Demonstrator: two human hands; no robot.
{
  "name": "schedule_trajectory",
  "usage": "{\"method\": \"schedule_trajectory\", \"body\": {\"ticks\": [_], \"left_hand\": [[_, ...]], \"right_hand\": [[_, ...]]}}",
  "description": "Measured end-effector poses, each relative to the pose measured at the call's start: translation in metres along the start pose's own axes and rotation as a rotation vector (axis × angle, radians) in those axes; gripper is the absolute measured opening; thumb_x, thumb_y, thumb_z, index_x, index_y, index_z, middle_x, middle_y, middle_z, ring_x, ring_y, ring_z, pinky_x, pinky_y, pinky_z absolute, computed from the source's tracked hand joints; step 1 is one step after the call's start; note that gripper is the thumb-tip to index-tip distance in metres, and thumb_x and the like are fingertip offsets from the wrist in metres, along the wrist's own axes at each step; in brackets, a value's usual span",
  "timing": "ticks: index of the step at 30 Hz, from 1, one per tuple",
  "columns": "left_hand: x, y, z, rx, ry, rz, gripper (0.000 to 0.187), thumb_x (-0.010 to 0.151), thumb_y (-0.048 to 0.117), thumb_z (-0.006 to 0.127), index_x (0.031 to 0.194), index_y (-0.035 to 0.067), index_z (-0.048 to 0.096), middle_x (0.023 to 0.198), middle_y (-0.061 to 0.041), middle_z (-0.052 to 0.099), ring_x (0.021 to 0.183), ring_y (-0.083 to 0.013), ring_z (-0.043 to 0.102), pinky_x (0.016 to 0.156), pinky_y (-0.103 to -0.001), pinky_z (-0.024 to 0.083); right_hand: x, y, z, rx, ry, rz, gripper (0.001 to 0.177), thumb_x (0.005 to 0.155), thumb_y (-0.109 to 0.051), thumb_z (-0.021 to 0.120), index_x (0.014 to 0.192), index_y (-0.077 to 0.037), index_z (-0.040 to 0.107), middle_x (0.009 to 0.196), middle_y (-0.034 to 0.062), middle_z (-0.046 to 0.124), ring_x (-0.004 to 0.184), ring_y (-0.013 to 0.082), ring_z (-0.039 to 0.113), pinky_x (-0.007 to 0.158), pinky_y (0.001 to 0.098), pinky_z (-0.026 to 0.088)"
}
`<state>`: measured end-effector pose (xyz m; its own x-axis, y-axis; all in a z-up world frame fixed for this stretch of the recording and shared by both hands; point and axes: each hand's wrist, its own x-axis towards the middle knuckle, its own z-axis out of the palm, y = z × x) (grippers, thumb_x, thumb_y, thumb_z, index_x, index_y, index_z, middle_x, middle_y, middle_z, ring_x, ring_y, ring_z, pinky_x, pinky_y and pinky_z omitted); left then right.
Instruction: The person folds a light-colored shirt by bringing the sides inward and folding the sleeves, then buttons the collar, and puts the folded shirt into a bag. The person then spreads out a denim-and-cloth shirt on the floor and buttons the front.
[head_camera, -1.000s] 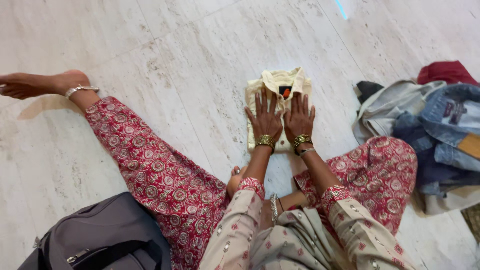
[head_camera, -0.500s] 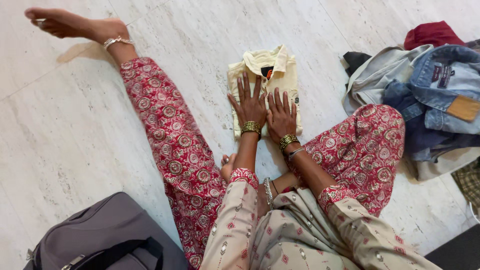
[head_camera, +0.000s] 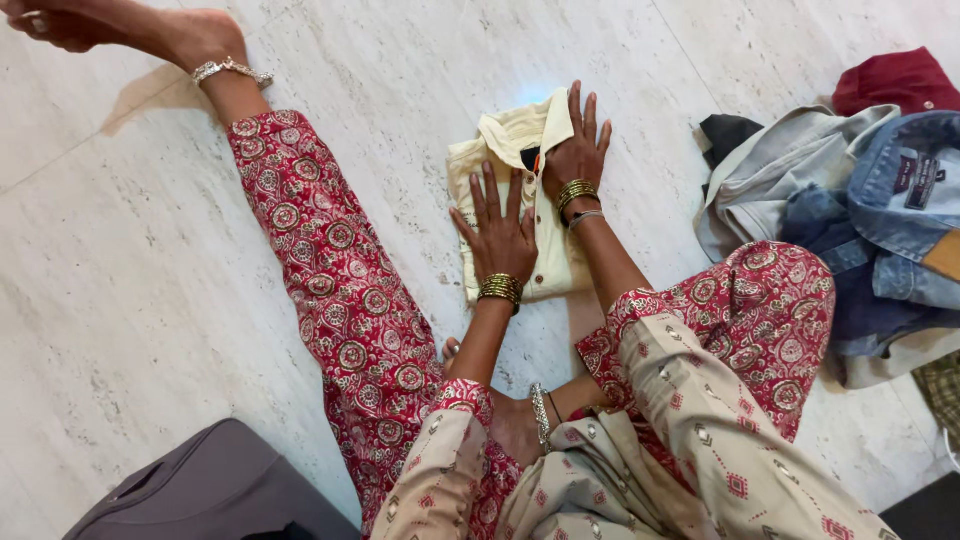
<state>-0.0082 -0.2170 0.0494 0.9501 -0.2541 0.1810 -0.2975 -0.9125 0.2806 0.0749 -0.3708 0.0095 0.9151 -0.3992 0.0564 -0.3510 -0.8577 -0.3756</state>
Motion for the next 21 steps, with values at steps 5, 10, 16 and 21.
{"method": "schedule_trajectory", "body": {"ticks": [5,10,16,21], "left_hand": [[0.001,0.0,0.003,0.015,-0.044,-0.02,0.067,0.105,0.043,0.046,0.165,0.031,0.019,0.174,-0.006,0.002,0.161,-0.0283,0.0,0.122,-0.073,0.005],[-0.001,-0.001,0.01,0.01,-0.032,-0.031,0.068,0.104,0.043,0.047,0.165,0.031,0.02,0.174,-0.005,0.003,0.161,-0.0278,0.002,0.123,-0.073,0.005],[-0.005,-0.007,0.023,-0.019,0.045,0.003,0.068,0.104,0.045,0.048,0.165,0.03,0.02,0.173,-0.005,0.005,0.161,-0.0282,0.005,0.123,-0.073,0.005],[-0.013,-0.014,0.021,-0.03,0.053,0.045,0.07,0.106,0.043,0.049,0.167,0.03,0.016,0.174,-0.004,0.004,0.161,-0.0263,0.005,0.124,-0.072,0.009]], "right_hand": [[-0.015,0.002,-0.01,0.031,-0.005,-0.004,0.067,0.106,-0.032,0.045,0.167,-0.016,0.025,0.175,-0.0043,0.012,0.161,0.0229,0.01,0.13,0.053,0.01],[-0.077,0.004,-0.02,-0.038,-0.084,-0.118,0.063,0.111,-0.036,0.036,0.167,-0.01,0.021,0.174,0.007,0.009,0.161,0.0267,0.007,0.127,0.0539,0.01],[-0.166,0.009,-0.037,-0.069,-0.155,-0.23,0.071,0.104,-0.032,0.037,0.166,-0.005,0.015,0.174,0.0095,0.008,0.161,0.0232,0.011,0.128,0.0502,0.012],[-0.199,0.014,-0.054,-0.146,-0.171,-0.326,0.071,0.103,-0.033,0.04,0.164,-0.006,0.015,0.173,0.0097,0.013,0.158,0.0236,0.017,0.125,0.0467,0.016]]}}
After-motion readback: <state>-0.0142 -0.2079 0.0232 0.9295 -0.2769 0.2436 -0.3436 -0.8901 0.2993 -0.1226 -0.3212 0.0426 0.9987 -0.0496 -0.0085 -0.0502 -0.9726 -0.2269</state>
